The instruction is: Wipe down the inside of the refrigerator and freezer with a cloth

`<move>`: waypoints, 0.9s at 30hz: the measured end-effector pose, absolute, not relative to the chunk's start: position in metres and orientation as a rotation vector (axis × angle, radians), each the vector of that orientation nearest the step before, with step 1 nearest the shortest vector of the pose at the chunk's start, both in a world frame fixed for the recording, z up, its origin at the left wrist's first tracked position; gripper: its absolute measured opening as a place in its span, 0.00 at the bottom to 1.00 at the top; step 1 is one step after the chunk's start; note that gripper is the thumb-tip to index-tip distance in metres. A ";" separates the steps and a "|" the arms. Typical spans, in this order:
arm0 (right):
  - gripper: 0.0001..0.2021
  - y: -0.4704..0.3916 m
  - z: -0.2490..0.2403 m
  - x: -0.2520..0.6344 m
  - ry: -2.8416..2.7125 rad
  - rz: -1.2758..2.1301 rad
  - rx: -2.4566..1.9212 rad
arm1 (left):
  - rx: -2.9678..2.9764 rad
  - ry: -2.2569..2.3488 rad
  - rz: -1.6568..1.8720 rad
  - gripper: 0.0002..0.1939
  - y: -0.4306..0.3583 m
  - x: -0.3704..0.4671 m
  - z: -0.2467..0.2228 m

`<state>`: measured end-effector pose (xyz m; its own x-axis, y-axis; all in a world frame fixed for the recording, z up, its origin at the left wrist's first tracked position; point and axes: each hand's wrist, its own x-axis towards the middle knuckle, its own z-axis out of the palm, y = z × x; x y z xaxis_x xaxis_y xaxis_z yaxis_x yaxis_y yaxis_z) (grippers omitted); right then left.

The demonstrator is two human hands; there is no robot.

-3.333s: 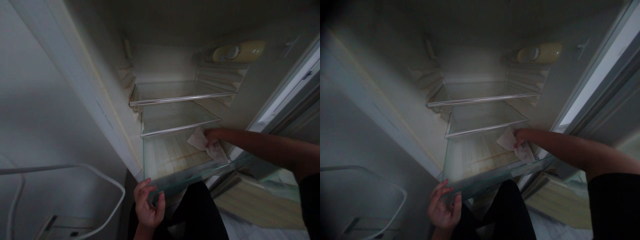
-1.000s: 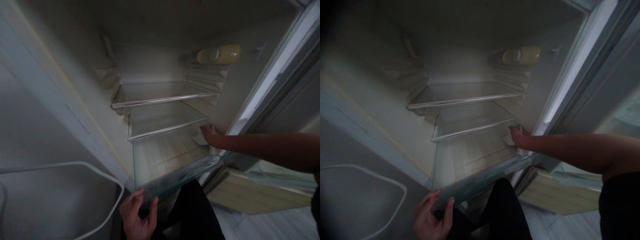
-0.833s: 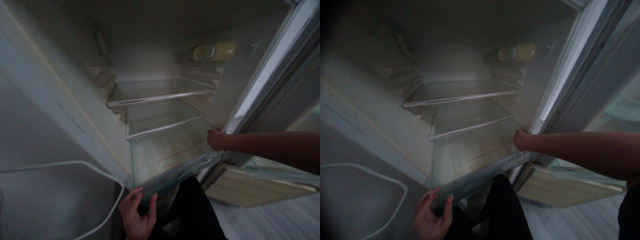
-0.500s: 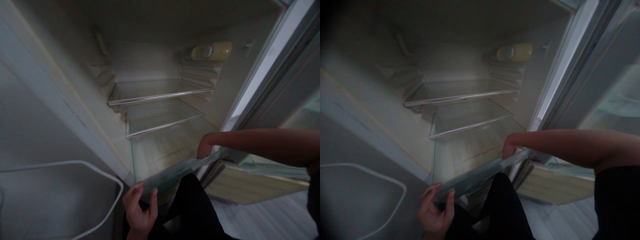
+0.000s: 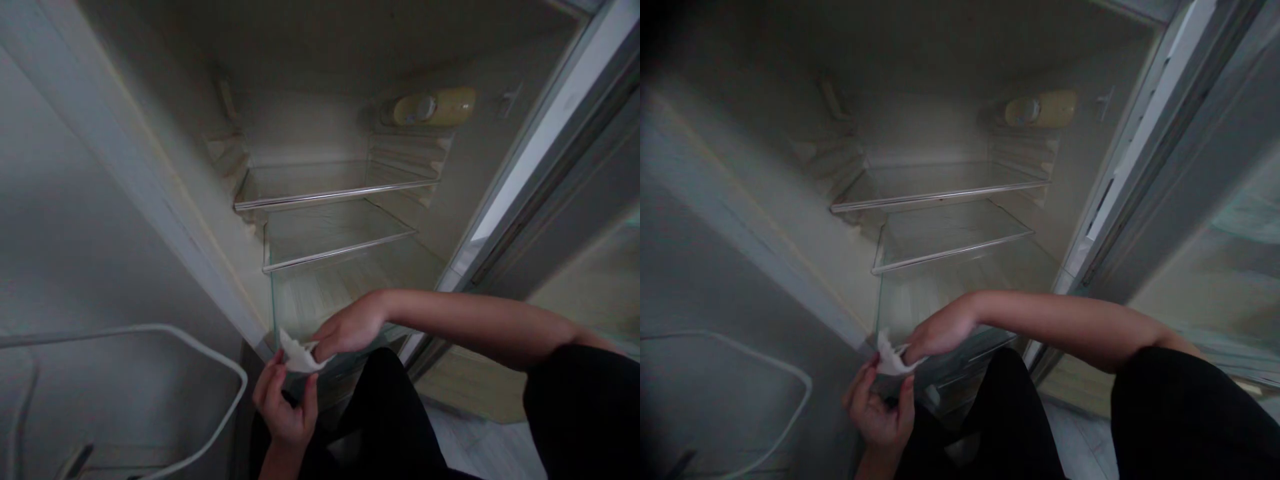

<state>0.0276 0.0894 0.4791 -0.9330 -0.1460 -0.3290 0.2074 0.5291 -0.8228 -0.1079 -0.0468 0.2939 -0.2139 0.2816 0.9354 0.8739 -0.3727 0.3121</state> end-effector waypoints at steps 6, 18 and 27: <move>0.16 0.079 0.499 0.170 2.834 -0.856 0.697 | -1.621 -1.291 -1.692 0.42 -0.051 -0.103 0.303; 0.28 0.053 0.365 0.304 3.490 0.258 1.979 | -1.975 -1.359 -0.957 0.40 -0.039 -0.006 0.272; 0.27 0.060 0.334 0.292 3.523 -0.467 2.406 | -2.032 -1.424 -0.637 0.37 0.045 0.009 0.276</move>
